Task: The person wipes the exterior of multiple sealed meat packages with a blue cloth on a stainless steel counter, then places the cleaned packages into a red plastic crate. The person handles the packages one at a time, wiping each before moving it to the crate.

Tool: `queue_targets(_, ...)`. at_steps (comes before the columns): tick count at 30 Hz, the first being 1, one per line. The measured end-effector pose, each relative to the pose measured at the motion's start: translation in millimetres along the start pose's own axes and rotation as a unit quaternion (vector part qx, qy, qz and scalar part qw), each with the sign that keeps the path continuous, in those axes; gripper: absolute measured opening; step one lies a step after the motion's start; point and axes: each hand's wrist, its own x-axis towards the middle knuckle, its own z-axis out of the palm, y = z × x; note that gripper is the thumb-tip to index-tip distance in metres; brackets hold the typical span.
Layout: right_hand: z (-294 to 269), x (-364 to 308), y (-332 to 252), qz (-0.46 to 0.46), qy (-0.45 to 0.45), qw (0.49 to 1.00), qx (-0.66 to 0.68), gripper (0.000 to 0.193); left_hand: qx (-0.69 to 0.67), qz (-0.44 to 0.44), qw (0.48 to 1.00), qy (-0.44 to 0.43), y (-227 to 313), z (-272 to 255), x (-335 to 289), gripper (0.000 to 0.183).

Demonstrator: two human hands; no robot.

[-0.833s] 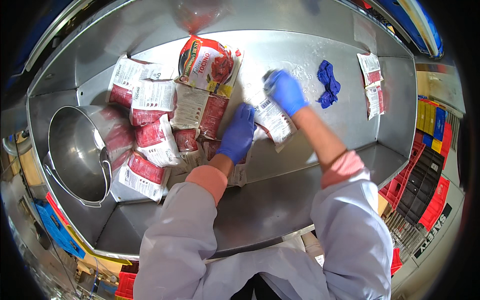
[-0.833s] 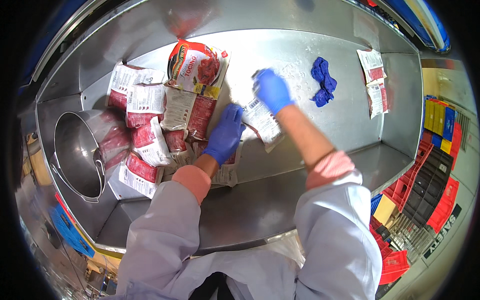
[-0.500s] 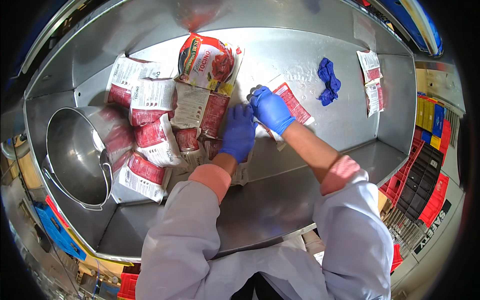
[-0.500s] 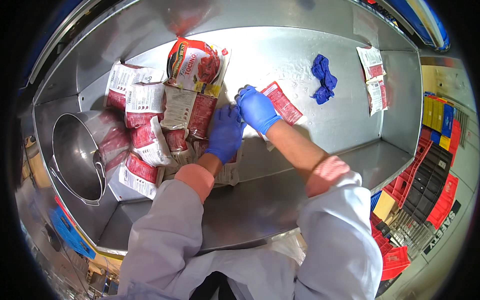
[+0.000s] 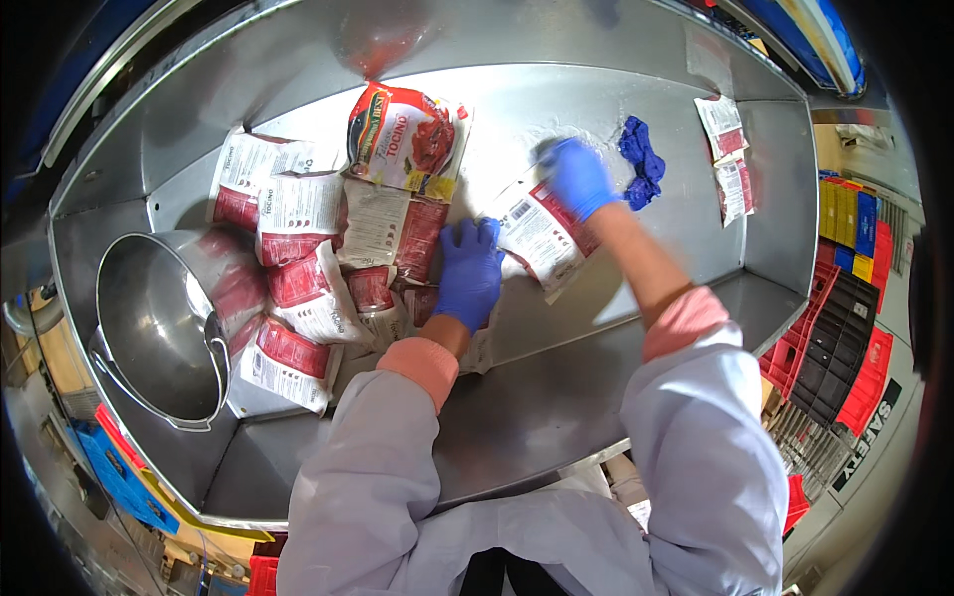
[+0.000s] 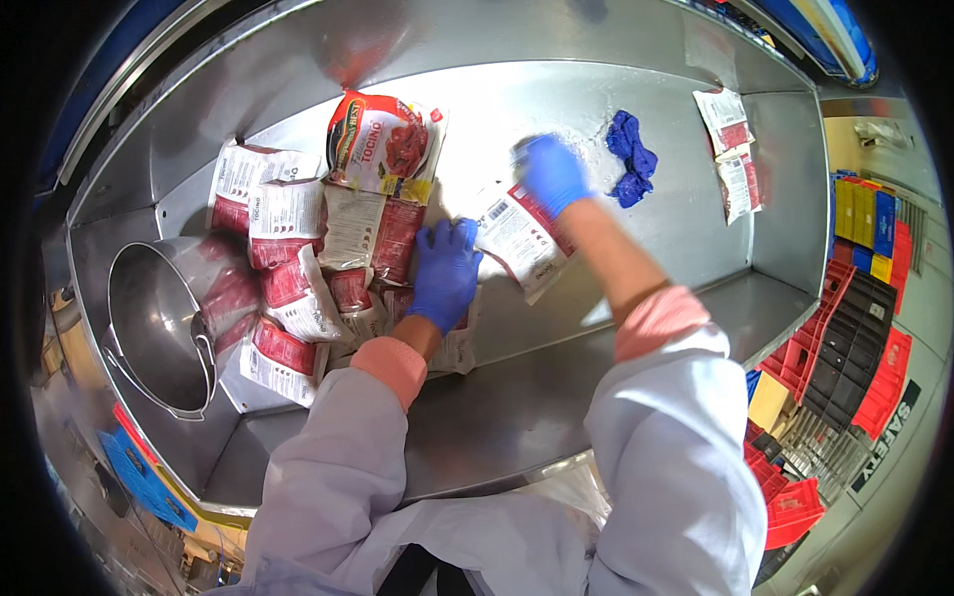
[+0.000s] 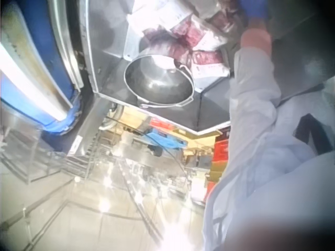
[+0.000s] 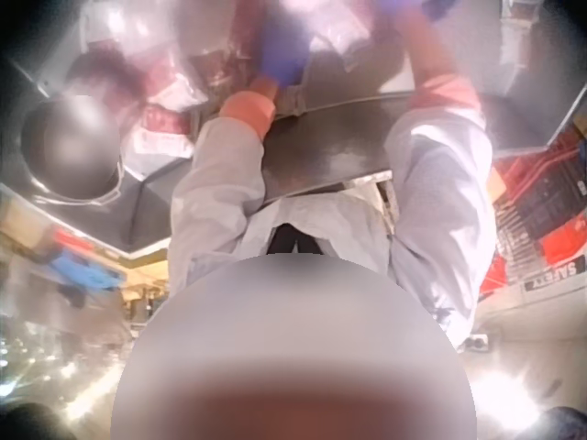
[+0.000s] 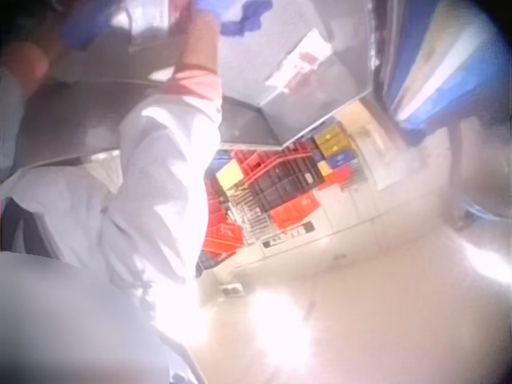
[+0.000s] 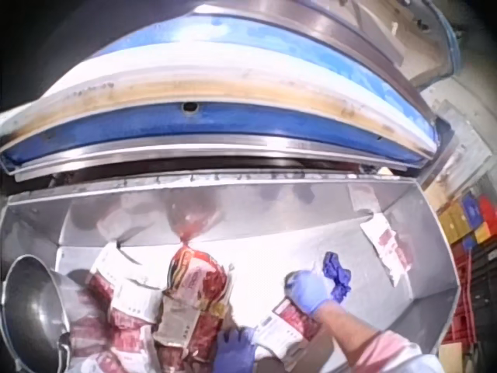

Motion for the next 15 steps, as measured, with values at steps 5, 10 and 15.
queue_targets(5, 24, -20, 5, -0.125, 0.092, 0.984, -0.081, 0.017, 0.043, 0.008, 0.999, -0.024, -3, 2, -7, 0.041)
queue_targets(10, 31, -11, 10, -0.094, 0.081, 0.99, -0.072, 0.016, 0.022, 0.006, 1.0, -0.005, 8, 1, -1, 0.036)
queue_targets(15, -32, 11, 38, 0.074, 0.006, 0.992, -0.104, 0.018, -0.02, -0.031, 0.999, -0.026, 10, -1, -3, 0.037)
